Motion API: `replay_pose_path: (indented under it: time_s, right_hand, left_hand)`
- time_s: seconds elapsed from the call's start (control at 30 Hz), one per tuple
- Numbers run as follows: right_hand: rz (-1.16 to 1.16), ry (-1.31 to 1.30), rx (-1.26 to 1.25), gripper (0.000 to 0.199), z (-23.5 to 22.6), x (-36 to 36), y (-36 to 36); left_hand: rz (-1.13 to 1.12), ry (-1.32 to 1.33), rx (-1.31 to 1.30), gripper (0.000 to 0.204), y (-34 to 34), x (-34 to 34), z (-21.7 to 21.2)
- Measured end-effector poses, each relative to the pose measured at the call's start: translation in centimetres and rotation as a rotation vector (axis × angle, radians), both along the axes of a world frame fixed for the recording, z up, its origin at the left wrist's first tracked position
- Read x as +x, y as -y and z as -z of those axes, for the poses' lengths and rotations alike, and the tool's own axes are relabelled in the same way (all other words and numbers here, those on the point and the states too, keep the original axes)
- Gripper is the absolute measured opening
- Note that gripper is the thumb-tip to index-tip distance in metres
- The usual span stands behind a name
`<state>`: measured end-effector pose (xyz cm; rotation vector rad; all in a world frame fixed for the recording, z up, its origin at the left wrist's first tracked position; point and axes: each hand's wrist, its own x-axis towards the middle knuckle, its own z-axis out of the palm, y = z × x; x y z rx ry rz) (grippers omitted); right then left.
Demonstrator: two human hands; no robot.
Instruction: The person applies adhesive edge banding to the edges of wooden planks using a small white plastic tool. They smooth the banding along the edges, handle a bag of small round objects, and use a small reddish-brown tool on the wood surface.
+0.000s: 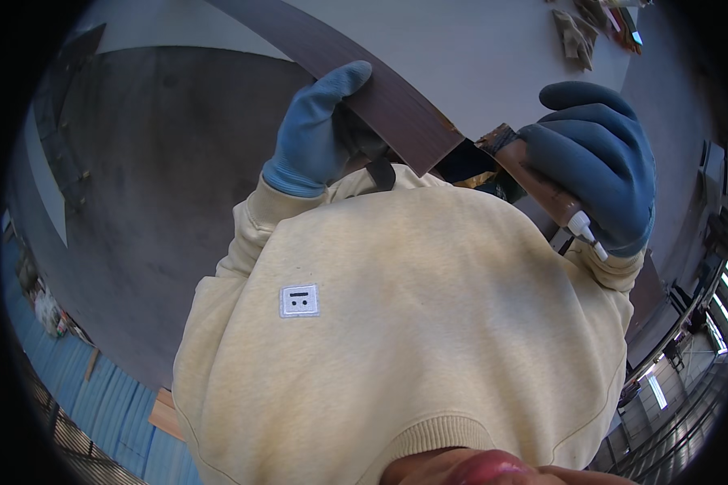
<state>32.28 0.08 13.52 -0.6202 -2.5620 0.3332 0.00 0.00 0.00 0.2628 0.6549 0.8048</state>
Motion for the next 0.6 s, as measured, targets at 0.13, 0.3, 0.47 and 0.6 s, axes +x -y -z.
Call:
replay_pose_path:
  time_s: [0.13,0.3,0.47,0.6]
  right_hand:
    - [0.031,-0.008,-0.013,0.055,0.5,-0.8,-0.6]
    - [0.016,0.005,0.01,0.049,0.7,-1.4,-1.3]
    - [0.027,0.037,0.037,0.046,1.0,-2.3,-1.0]
    - [0.023,0.06,0.038,0.047,1.5,-4.5,1.3]
  left_hand:
    - [0.003,-0.015,0.02,0.032,-0.5,0.0,-0.5]
    - [0.009,-0.001,0.043,0.032,-1.1,0.0,-0.9]
    - [-0.003,-0.004,0.029,0.033,-0.9,-0.6,-0.6]
    - [-0.016,-0.008,0.067,0.033,1.5,-2.5,-0.4]
